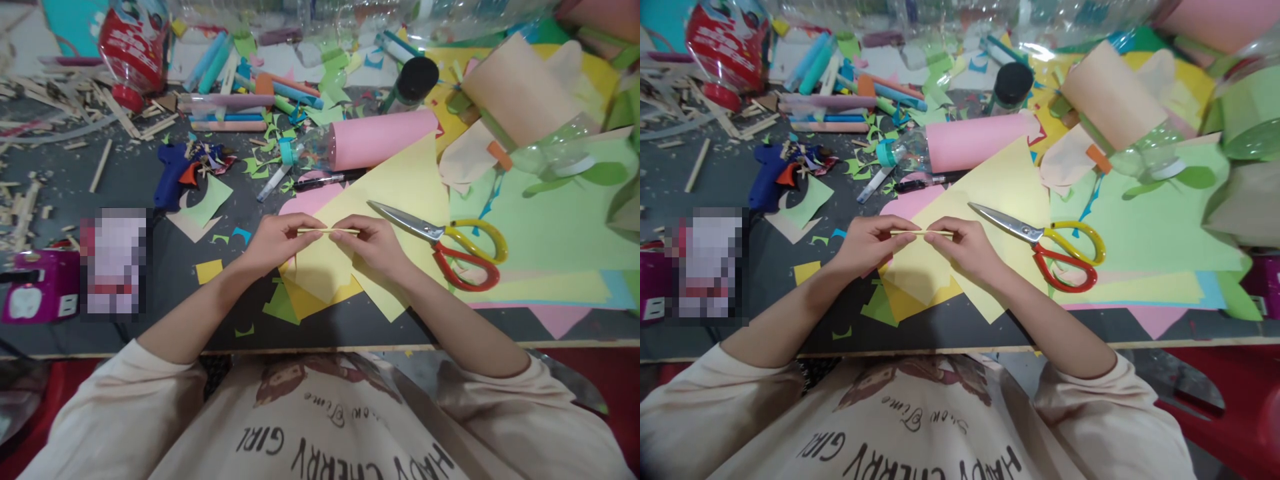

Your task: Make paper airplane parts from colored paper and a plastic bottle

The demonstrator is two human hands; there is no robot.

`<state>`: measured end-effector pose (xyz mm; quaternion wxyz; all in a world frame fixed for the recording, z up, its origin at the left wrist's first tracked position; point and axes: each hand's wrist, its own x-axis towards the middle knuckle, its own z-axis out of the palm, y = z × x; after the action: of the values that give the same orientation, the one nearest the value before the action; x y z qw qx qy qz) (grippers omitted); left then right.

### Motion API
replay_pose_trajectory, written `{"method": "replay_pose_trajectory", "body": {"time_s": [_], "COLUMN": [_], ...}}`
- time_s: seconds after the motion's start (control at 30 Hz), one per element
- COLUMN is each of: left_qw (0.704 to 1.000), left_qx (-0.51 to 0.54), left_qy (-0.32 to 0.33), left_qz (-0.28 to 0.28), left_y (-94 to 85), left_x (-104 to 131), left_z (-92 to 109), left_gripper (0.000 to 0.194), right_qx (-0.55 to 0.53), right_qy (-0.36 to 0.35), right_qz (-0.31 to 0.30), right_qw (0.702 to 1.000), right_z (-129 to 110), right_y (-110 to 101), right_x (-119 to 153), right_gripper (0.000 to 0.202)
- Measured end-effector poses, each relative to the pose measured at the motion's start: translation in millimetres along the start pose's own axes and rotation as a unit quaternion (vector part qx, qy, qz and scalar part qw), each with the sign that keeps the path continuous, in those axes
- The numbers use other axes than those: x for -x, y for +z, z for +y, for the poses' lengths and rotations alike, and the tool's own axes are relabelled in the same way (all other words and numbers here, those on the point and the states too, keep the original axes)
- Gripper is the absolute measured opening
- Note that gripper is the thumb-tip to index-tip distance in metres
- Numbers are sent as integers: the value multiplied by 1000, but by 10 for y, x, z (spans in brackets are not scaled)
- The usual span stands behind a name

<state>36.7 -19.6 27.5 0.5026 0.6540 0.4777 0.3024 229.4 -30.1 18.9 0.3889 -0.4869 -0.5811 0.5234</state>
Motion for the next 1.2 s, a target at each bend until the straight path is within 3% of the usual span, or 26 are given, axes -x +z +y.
{"method": "replay_pose_trajectory", "body": {"time_s": [0.53,0.77,1.2], "left_qw": [1000,1000,1000], "left_qx": [2,12,5], "left_qy": [2,-6,-6], "left_qz": [13,19,24], "left_y": [4,8,1], "left_x": [1,-21,-33], "left_z": [7,13,-16], "left_gripper": [31,23,25], "right_qx": [18,-4,9], "right_qy": [12,4,-2], "right_qz": [3,3,4], "right_qw": [1000,1000,1000], "right_z": [-20,-26,1], "right_y": [-19,-9,-22], "right_x": [10,13,7], "right_gripper": [19,14,23]}}
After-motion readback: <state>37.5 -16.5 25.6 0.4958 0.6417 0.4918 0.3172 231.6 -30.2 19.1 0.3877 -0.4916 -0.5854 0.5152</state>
